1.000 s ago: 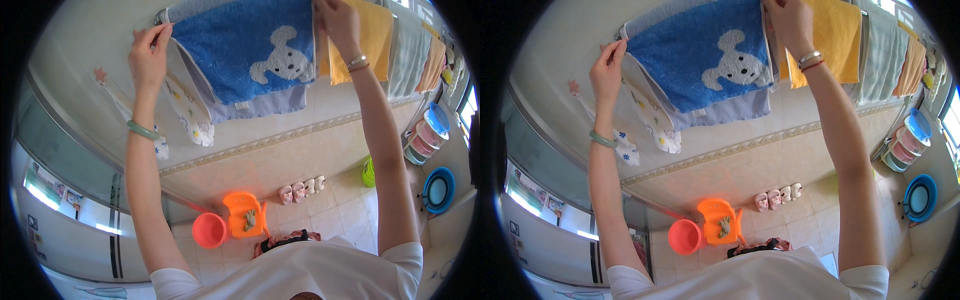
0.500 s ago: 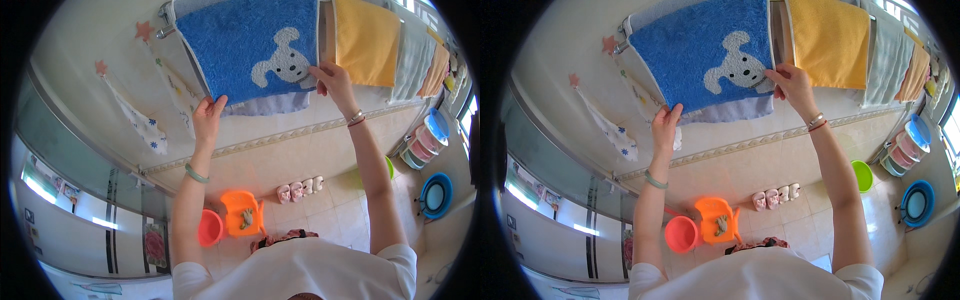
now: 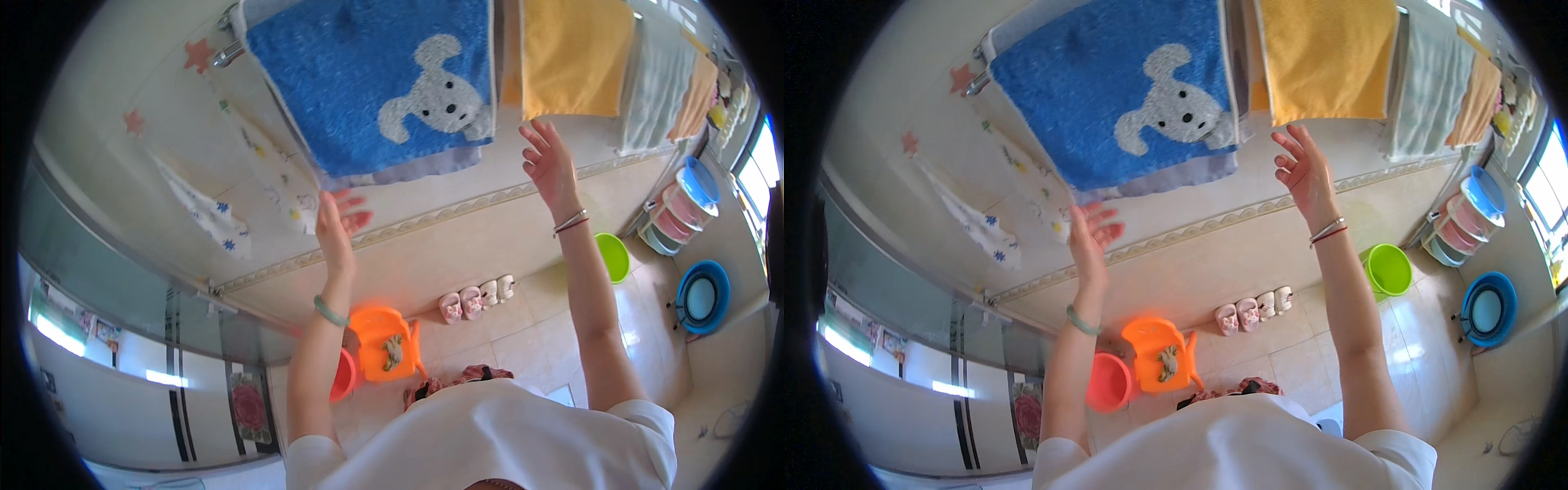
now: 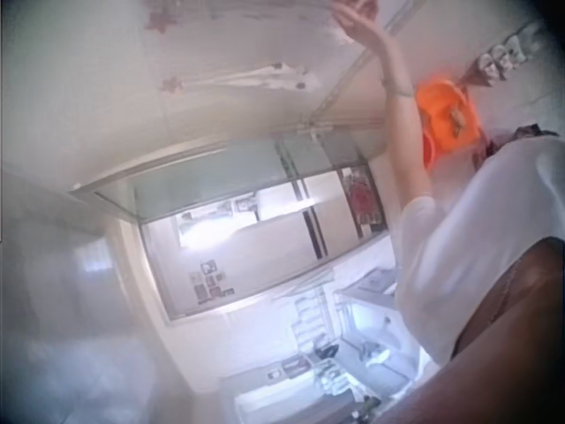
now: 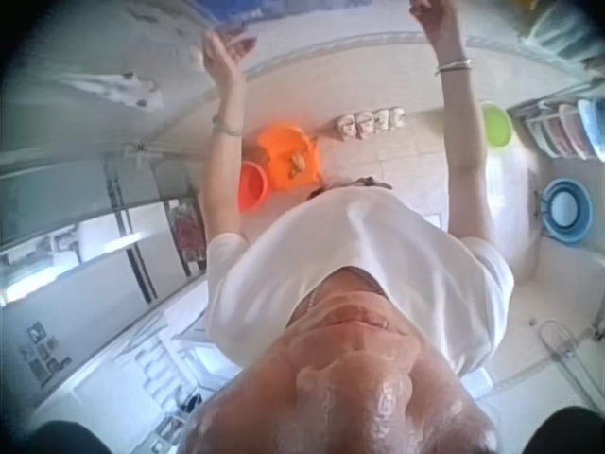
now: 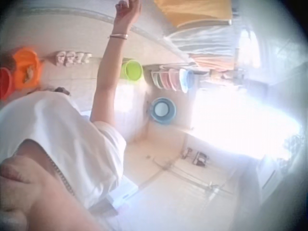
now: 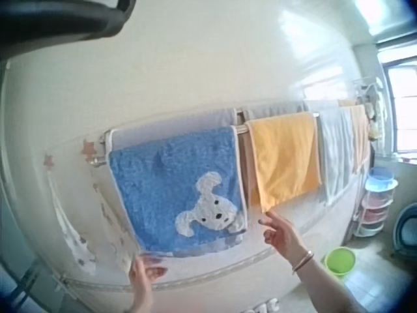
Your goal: The person hangs a blue towel on a wall rack, then takes a yellow towel to the sink. They turn on the faucet and wash the yellow towel by hand, scrubbing and rinsing it thoroughly. After wringing out the excess water, they hang the yellow towel on the rack next to the blue one. Finally, they pick up a small white container and place it on a shelf.
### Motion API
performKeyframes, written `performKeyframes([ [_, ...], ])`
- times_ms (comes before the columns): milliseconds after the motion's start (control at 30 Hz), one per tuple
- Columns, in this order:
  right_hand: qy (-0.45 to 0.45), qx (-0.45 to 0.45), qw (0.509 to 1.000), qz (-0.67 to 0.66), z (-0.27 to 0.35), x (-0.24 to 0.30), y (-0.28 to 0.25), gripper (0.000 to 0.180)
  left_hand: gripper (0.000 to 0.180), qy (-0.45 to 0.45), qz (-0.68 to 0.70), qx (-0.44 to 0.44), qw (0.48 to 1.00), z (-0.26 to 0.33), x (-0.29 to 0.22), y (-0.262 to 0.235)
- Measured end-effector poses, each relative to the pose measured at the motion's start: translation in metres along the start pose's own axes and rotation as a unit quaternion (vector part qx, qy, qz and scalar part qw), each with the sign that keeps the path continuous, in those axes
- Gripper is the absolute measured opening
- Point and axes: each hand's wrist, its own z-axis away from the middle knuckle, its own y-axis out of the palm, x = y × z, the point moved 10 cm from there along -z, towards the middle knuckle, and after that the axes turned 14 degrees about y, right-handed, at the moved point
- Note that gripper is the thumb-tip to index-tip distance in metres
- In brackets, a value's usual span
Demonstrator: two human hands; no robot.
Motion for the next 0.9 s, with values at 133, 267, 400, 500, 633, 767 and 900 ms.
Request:
performKeyframes([
  [133, -0.022, -0.014, 1.000, 0.009, -0.003, 0.015, -0.016, 0.030, 0.044, -0.139, -0.106, 0.201, 0.964, 0.048, 0.062, 0.051],
  [267, -0.051, 0.027, 0.998, 0.017, -0.008, 0.021, -0.017, 0.023, 0.047, -0.197, -0.041, 0.369, 0.907, 0.083, 0.088, 0.138],
  [400, -0.058, 0.051, 0.997, -0.002, 0.015, -0.005, -0.056, 0.017, 0.061, -0.167, 0.087, 0.333, 0.924, 0.077, 0.069, 0.215],
  [500, -0.019, -0.072, 0.976, 0.203, 0.066, -0.067, -0.067, 0.021, 0.065, -0.187, 0.199, 0.305, 0.912, 0.075, 0.060, 0.234],
  [633, 0.194, 0.075, 0.827, 0.522, 0.103, -0.165, -0.099, 0.029, 0.058, -0.206, 0.220, 0.420, 0.856, 0.123, 0.033, 0.243],
  [767, 0.077, 0.096, 0.727, 0.675, 0.119, -0.164, -0.071, 0.040, 0.044, -0.258, 0.081, 0.414, 0.869, 0.164, 0.055, 0.162],
  [900, 0.070, 0.164, 0.753, 0.634, 0.124, -0.195, -0.008, 0.042, 0.033, -0.036, -0.164, 0.367, 0.915, 0.166, 0.041, 0.049],
])
